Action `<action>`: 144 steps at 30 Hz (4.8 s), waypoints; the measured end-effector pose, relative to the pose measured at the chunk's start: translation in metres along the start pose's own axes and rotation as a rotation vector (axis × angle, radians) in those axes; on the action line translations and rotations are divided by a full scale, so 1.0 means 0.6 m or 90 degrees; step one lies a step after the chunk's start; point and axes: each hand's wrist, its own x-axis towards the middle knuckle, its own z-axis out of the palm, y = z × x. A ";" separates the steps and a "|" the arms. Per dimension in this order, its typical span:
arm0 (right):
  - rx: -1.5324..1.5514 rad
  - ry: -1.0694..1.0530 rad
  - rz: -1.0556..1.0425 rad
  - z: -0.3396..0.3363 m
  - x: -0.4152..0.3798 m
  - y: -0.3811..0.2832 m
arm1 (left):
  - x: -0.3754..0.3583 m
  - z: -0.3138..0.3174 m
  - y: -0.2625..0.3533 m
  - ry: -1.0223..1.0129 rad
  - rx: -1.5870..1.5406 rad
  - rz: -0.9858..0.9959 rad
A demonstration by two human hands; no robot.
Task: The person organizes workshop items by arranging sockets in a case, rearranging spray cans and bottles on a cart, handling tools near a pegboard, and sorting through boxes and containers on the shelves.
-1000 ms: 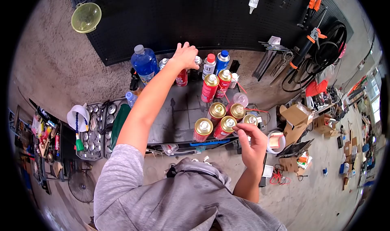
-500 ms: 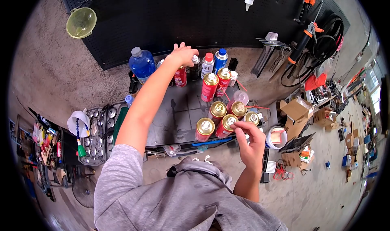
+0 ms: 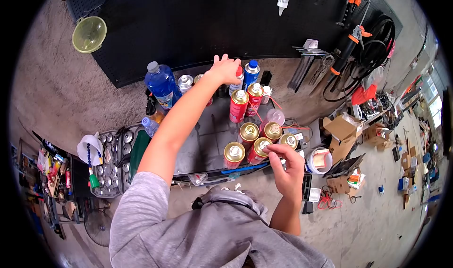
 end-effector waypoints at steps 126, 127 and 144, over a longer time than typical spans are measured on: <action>-0.311 -0.454 -0.132 0.061 0.469 0.276 | -0.213 0.107 0.079 0.237 -0.375 -0.380; -0.332 -0.448 -0.187 0.064 0.470 0.292 | -0.212 0.104 0.081 0.233 -0.383 -0.390; -0.319 -0.487 -0.101 -0.124 0.433 0.120 | -0.332 -0.014 0.110 0.111 -0.555 -0.244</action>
